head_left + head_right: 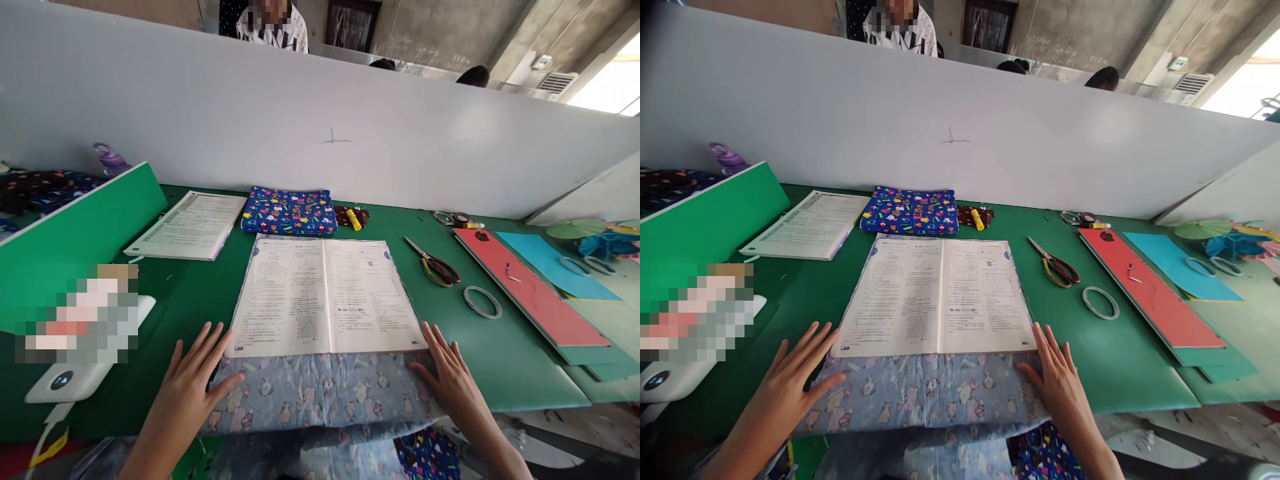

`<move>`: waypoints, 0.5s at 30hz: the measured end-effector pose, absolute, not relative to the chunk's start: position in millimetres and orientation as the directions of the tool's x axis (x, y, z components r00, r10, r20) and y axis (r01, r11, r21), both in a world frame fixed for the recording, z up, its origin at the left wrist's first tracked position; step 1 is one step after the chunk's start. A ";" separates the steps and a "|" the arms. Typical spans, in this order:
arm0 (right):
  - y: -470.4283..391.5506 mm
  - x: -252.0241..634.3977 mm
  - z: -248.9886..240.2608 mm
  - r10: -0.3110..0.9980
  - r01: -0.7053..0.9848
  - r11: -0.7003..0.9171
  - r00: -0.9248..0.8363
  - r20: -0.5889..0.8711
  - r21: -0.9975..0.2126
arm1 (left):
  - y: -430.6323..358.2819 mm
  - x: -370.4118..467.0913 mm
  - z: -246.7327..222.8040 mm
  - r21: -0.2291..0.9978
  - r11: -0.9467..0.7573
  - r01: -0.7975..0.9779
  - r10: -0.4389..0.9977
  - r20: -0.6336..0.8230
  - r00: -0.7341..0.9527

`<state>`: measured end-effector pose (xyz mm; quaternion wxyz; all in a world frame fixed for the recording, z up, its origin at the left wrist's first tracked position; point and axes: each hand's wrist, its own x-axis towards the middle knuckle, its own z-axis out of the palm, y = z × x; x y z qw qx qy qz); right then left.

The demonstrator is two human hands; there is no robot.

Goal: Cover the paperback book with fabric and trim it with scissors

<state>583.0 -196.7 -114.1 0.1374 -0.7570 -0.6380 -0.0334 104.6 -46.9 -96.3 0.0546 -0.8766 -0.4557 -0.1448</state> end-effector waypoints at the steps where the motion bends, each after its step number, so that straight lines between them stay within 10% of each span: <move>1: -198.1 580.3 -109.2 0.952 0.973 -0.148 0.189 0.242 -0.180 | -52.3 102.6 -96.0 0.043 -0.557 0.829 0.797 0.309 0.519; 15: -204.0 548.8 -67.6 0.911 0.978 -0.111 0.171 0.375 -0.178 | -79.0 95.0 -106.5 0.066 -0.414 0.908 0.872 0.315 0.375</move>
